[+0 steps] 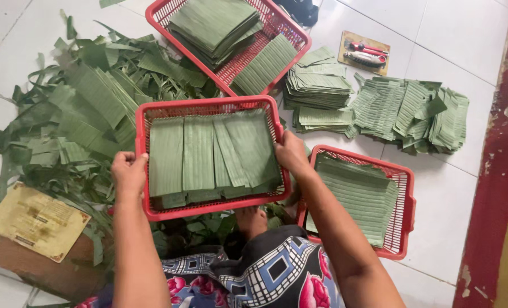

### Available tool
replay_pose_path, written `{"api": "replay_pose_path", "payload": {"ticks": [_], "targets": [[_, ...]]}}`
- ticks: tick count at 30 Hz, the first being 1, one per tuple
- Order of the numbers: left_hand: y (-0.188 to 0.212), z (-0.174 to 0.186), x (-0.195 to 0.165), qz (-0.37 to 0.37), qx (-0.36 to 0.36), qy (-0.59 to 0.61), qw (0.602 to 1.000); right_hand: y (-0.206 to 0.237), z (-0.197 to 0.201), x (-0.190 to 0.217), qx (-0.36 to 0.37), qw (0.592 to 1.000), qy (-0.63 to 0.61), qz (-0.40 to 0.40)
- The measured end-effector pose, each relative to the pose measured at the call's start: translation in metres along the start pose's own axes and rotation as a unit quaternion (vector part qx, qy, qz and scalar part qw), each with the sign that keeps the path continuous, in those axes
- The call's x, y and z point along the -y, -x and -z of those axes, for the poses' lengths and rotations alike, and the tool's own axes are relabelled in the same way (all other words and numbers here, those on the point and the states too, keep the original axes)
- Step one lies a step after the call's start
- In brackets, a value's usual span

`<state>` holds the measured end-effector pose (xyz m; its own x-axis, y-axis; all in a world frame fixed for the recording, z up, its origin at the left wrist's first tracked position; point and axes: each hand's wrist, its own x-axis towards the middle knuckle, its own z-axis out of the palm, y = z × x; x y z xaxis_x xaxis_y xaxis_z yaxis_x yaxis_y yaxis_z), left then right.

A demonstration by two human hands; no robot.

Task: The person sits on the floor trimming banana leaf pieces to a uniform size. They align a stack of leaf pieces under a yellow template board, cut away excess edges with a knife, then place the trimmed leaf pieces into red plastic baskets and move filled baskets aside.

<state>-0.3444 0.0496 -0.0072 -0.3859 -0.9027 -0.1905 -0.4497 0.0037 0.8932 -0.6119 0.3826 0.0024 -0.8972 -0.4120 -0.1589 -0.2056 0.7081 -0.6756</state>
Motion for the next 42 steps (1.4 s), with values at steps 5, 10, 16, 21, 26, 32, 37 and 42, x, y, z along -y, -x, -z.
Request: {"api": "replay_pose_path", "payload": {"ticks": [5,10,16,21,26,32,37,42], "targets": [[0.011,0.009,-0.055,0.014,0.074,0.058,0.996,-0.001,0.067,0.029,0.033,0.998,0.004,-0.049],[0.045,-0.029,-0.105,-0.048,0.194,0.240,0.950,0.005,0.155,0.023,-0.045,0.996,0.006,-0.077],[0.135,-0.139,-0.117,-0.093,0.377,0.246,0.888,0.043,0.278,-0.047,-0.176,0.976,0.089,-0.098],[0.211,-0.224,-0.094,-0.046,0.510,0.223,0.829,0.093,0.344,-0.120,-0.157,0.929,0.191,-0.276],[0.257,-0.265,-0.048,0.008,0.573,0.163,0.803,0.137,0.349,-0.219,-0.122,0.902,0.193,-0.366],[0.258,-0.295,-0.017,-0.018,0.557,0.122,0.822,0.158,0.312,-0.284,-0.117,0.905,0.145,-0.383],[0.253,-0.298,-0.012,-0.029,0.548,0.096,0.831,0.156,0.311,-0.243,-0.223,0.892,0.182,-0.350],[0.255,-0.293,-0.007,0.012,0.555,0.127,0.822,0.153,0.218,-0.163,-0.294,0.914,0.222,-0.172]]}}
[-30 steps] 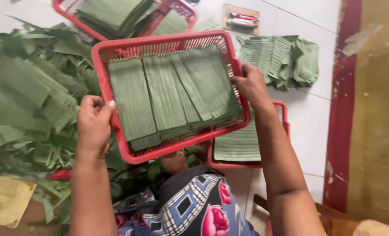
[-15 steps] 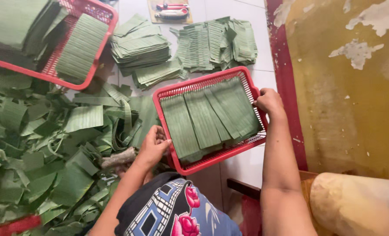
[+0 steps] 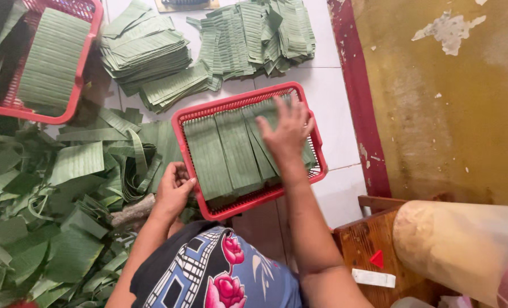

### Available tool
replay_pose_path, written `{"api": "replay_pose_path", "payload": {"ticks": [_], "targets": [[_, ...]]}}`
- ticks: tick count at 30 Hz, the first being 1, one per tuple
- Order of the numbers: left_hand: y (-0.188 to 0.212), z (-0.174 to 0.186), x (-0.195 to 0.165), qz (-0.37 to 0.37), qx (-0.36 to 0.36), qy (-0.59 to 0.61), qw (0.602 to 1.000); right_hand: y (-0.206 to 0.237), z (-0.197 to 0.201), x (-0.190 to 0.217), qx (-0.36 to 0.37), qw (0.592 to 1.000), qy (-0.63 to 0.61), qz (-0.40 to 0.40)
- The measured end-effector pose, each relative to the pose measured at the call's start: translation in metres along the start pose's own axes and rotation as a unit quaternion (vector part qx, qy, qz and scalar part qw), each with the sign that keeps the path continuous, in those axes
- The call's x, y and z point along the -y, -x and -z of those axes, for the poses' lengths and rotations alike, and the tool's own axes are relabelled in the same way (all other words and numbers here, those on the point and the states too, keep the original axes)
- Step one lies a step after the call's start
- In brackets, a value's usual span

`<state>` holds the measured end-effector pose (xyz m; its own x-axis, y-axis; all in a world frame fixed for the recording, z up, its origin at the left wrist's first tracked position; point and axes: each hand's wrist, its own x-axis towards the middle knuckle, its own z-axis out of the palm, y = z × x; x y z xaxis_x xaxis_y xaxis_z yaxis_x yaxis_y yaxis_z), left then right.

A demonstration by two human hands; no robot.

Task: The person sits on the floor trimming banana leaf pieces to a uniform size. They align a stack of leaf pieces under a yellow template board, cut away excess edges with a knife, then place the trimmed leaf pieces into red plastic baskets and move filled baskets aside.

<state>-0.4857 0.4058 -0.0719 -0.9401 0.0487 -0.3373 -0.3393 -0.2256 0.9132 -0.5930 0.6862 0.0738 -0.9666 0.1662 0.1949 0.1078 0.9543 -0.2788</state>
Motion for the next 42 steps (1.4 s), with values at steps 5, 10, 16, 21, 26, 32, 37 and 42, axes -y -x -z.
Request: {"api": "replay_pose_path", "payload": {"ticks": [5,10,16,21,26,32,37,42], "targets": [[0.001,0.003,0.015,-0.012,-0.002,-0.008,1.000,0.077,-0.048,0.044,0.136,0.987,0.086,0.009],[-0.001,0.006,0.033,0.019,-0.033,-0.006,0.999,0.083,-0.070,0.026,0.135,0.984,0.116,0.019],[0.010,0.016,0.045,0.058,0.000,-0.014,0.998,0.083,-0.076,0.016,0.149,0.988,0.048,-0.009],[0.019,0.018,0.041,0.030,0.014,-0.073,0.997,0.061,-0.052,-0.034,-0.072,0.991,0.004,-0.110],[0.014,0.012,0.041,-0.021,-0.026,-0.132,0.991,0.062,-0.051,-0.057,-0.040,0.983,0.044,-0.174],[0.012,0.009,0.062,0.032,0.024,-0.088,0.995,0.062,-0.045,-0.054,-0.087,0.983,0.054,-0.153],[0.014,0.002,0.073,0.004,0.068,0.001,0.998,0.039,-0.003,-0.066,0.097,0.960,-0.001,-0.263],[0.016,0.002,0.075,-0.024,0.114,0.046,0.992,0.030,0.011,-0.041,0.144,0.949,0.085,-0.267]]}}
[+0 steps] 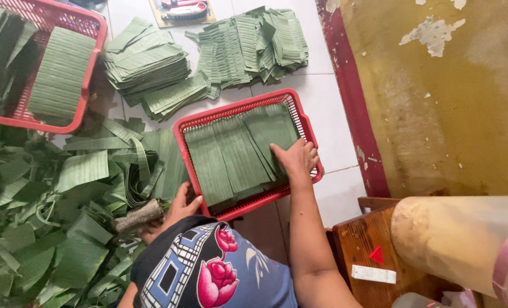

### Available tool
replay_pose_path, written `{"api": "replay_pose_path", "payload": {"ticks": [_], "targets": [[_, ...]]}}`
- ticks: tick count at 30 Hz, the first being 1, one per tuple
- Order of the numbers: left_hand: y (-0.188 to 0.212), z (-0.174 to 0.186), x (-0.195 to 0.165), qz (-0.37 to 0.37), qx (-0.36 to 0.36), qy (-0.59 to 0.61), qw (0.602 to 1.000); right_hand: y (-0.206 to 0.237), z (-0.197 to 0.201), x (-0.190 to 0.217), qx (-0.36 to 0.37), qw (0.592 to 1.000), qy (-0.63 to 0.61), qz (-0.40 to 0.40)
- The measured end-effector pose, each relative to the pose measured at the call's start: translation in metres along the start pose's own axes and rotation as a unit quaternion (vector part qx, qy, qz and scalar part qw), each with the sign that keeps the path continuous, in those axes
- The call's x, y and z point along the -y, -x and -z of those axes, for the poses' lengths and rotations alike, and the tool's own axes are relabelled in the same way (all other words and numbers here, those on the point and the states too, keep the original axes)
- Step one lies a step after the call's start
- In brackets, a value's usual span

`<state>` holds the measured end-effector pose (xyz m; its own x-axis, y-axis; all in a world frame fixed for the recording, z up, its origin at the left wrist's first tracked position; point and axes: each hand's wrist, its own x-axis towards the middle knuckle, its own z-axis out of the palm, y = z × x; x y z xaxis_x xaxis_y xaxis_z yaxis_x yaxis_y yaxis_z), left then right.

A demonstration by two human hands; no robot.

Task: The person sits on the floor trimming banana leaf pieces to a uniform size. They align a stack of leaf pieces under a yellow template board, cut away excess edges with a knife, then place the trimmed leaf pieces into red plastic baskets and move filled baskets aside.

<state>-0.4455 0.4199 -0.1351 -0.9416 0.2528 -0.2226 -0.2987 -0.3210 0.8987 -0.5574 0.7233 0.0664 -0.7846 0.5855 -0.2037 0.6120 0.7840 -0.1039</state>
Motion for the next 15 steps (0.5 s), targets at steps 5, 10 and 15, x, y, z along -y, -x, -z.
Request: {"api": "replay_pose_path", "payload": {"ticks": [5,10,15], "targets": [[0.003,-0.002,0.003,0.010,0.004,0.015,1.000,0.003,0.000,0.010,-0.023,0.999,-0.026,-0.011],[0.005,0.000,0.005,0.059,-0.005,-0.015,0.998,0.040,-0.040,0.014,-0.148,0.978,0.047,0.140],[0.003,-0.005,0.002,0.013,0.007,0.008,1.000,0.051,-0.059,0.011,-0.141,0.973,0.067,0.169]]}}
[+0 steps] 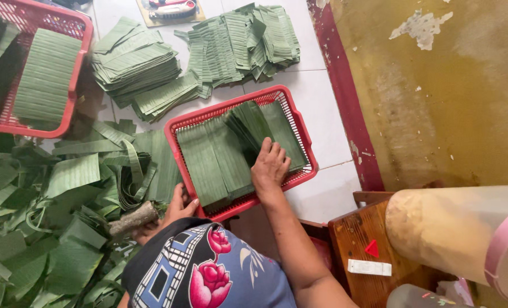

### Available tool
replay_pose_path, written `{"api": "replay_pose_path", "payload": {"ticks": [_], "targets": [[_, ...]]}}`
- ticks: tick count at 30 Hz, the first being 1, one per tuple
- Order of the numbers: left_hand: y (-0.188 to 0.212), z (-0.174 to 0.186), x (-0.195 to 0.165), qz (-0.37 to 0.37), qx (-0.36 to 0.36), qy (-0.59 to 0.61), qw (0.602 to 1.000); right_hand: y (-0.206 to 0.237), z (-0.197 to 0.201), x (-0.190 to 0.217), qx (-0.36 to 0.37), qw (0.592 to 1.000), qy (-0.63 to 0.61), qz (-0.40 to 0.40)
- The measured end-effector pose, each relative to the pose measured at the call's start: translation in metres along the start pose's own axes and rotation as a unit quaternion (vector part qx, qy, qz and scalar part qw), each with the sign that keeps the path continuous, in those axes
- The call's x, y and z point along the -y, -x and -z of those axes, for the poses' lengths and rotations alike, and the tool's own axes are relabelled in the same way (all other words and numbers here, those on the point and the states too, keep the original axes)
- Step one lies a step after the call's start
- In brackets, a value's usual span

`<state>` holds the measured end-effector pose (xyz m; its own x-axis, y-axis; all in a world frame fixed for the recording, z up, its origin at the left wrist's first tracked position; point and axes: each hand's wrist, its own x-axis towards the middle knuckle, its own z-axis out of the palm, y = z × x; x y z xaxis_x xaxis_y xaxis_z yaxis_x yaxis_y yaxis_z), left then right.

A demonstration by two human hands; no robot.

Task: The person sits on the floor trimming banana leaf pieces to a uniform size. They align a stack of leaf pieces under a yellow template board, cut away excess edges with a knife, then place the trimmed leaf pieces into red plastic baskets and move filled baskets aside.

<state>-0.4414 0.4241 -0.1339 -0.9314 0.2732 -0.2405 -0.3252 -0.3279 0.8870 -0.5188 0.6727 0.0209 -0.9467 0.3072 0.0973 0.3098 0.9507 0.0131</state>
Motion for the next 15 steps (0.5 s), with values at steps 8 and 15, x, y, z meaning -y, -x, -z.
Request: {"api": "replay_pose_path", "payload": {"ticks": [8,15], "targets": [[0.005,-0.007,-0.009,0.048,-0.046,0.023,0.998,-0.045,0.047,-0.042,0.002,0.993,-0.101,-0.062],[0.003,0.002,0.005,0.065,-0.018,0.059,0.996,-0.016,0.060,0.073,-0.154,0.909,-0.290,0.258]]}}
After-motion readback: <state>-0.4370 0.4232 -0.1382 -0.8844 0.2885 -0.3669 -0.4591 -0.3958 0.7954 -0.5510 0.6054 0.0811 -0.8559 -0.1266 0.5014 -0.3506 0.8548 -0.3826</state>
